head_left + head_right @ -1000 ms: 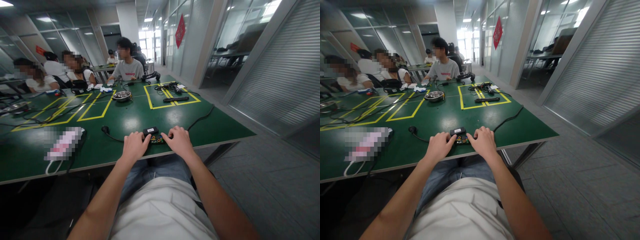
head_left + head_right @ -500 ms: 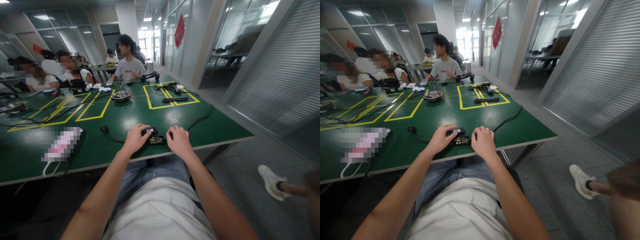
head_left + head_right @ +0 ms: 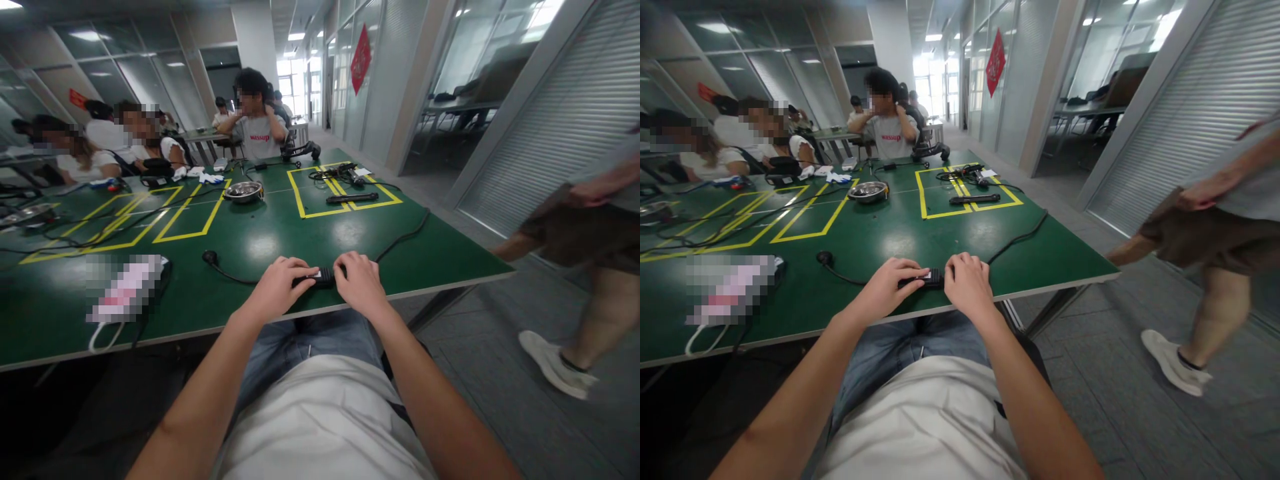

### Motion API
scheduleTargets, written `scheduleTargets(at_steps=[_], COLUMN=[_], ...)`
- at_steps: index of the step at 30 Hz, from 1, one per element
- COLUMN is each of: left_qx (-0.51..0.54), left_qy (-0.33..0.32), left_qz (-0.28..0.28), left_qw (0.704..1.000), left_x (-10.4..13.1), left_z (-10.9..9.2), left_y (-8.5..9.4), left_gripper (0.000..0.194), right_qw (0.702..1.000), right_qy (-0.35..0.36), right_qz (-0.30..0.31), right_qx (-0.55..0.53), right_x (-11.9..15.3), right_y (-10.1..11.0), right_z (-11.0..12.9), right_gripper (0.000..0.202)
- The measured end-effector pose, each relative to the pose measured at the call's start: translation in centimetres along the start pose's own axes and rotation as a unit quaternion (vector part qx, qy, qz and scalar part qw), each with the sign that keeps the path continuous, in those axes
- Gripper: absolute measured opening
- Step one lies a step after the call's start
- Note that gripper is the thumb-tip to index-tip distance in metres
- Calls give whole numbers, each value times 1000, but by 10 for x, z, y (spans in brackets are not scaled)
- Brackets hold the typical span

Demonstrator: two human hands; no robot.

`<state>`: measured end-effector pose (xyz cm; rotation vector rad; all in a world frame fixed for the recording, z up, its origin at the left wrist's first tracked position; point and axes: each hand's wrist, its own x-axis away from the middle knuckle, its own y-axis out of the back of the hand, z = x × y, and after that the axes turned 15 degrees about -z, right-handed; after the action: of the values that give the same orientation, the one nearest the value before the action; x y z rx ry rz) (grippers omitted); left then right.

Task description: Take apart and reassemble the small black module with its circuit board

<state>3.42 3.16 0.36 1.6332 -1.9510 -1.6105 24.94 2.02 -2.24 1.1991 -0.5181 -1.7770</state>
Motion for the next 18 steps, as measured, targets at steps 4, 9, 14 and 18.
scheduleTargets(at_steps=[4, 9, 14, 18], left_qx=[2, 21, 28, 35], left_qy=[-3, -12, -16, -7], left_qz=[8, 2, -9, -17], left_qw=[1000, 1000, 999, 999], left_x=[-1, 2, 5, 5], left_z=[6, 11, 13, 13], left_y=[-1, -3, -3, -1], left_gripper=[33, 36, 34, 32], right_qw=[1000, 1000, 1000, 1000], right_qy=[1, 1, 3, -1], right_qz=[-3, -2, -6, 5], right_qx=[7, 10, 4, 3], right_x=[-1, -2, -2, -2], right_y=[-2, -4, -5, -4], right_z=[0, -1, -2, -1], right_gripper=[24, 23, 24, 24])
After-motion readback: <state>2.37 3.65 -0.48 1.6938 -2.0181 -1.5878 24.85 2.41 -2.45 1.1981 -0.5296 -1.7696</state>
